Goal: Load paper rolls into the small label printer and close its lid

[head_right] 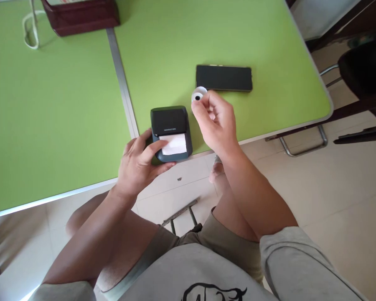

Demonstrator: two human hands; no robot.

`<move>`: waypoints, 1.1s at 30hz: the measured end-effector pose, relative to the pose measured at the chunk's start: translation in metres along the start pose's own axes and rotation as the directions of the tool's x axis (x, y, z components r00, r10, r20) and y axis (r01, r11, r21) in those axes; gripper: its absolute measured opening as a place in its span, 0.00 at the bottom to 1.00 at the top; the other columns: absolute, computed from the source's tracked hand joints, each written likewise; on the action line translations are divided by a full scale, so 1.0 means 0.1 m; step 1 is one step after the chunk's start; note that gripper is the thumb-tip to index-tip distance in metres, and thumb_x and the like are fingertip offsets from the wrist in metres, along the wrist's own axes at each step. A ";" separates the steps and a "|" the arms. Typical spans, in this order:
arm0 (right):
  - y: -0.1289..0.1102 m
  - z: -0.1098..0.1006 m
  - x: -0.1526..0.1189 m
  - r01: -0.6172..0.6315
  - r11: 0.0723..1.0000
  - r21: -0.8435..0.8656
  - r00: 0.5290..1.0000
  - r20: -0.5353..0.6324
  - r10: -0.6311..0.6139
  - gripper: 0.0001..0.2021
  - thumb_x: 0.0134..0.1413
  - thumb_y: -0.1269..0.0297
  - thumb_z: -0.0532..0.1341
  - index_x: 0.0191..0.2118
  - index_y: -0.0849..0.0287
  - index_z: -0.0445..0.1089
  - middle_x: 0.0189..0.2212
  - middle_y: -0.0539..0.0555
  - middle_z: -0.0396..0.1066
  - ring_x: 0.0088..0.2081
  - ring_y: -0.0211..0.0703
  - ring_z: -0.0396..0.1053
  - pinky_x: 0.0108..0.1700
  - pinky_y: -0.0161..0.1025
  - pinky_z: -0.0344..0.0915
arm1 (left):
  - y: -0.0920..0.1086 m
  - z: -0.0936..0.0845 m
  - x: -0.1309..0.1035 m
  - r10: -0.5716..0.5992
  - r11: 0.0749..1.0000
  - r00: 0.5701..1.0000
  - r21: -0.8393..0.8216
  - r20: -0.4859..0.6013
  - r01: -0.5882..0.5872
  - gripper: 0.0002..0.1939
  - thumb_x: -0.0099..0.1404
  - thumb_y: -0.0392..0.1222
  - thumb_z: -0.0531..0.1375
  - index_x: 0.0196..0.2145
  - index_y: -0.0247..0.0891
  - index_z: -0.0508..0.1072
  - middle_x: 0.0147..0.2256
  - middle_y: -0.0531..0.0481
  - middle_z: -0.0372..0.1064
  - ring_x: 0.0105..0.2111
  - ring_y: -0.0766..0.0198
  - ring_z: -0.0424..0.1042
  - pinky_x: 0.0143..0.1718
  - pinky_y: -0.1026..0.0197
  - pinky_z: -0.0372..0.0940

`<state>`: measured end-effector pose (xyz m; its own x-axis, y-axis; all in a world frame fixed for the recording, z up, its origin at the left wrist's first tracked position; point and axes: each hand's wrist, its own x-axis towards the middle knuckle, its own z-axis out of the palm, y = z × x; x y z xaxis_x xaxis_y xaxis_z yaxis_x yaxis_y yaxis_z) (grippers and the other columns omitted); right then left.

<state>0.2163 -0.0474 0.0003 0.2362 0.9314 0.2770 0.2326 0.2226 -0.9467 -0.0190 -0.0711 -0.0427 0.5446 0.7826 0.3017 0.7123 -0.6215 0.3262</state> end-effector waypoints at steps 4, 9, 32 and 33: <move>0.09 -0.03 -0.11 -0.197 0.969 -0.152 0.962 0.158 0.220 0.26 0.63 0.53 0.63 0.21 0.53 0.49 0.17 0.43 0.48 0.22 0.33 0.50 0.27 0.39 0.46 | -0.01 0.03 0.00 0.005 1.000 1.000 -0.011 -0.017 -0.006 0.33 0.70 0.70 0.59 0.64 0.50 0.70 0.63 0.33 0.68 0.60 0.42 0.72 0.59 0.41 0.67; 0.10 -0.04 -0.06 -0.278 0.937 -0.212 0.903 0.274 0.330 0.25 0.59 0.53 0.65 0.21 0.53 0.49 0.16 0.42 0.49 0.20 0.33 0.54 0.26 0.38 0.47 | 0.03 0.03 0.02 -0.053 0.999 0.999 0.011 0.002 0.053 0.44 0.65 0.70 0.64 0.71 0.45 0.62 0.62 0.33 0.70 0.59 0.40 0.73 0.60 0.42 0.67; 0.21 -0.07 -0.06 -0.140 0.943 -0.303 0.903 0.352 0.248 0.37 0.61 0.22 0.47 0.21 0.53 0.50 0.19 0.48 0.52 0.23 0.37 0.52 0.27 0.41 0.48 | 0.01 -0.01 0.10 -0.185 0.976 0.981 -0.111 0.052 0.190 0.52 0.62 0.79 0.59 0.69 0.37 0.65 0.65 0.32 0.68 0.62 0.40 0.72 0.62 0.43 0.67; 0.20 -0.07 -0.06 -0.143 0.941 -0.307 0.897 0.362 0.254 0.37 0.61 0.23 0.47 0.21 0.53 0.50 0.19 0.48 0.52 0.23 0.37 0.53 0.27 0.41 0.48 | -0.01 -0.02 0.10 -0.178 0.974 0.983 -0.131 0.053 0.184 0.51 0.62 0.79 0.60 0.69 0.38 0.66 0.65 0.33 0.69 0.62 0.41 0.73 0.61 0.44 0.68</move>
<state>0.2261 -0.0500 -0.0194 -0.0702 0.9962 -0.0513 0.4747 -0.0119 -0.8801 -0.0148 -0.0627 -0.0381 0.4318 0.8815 0.1909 0.7361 -0.4667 0.4902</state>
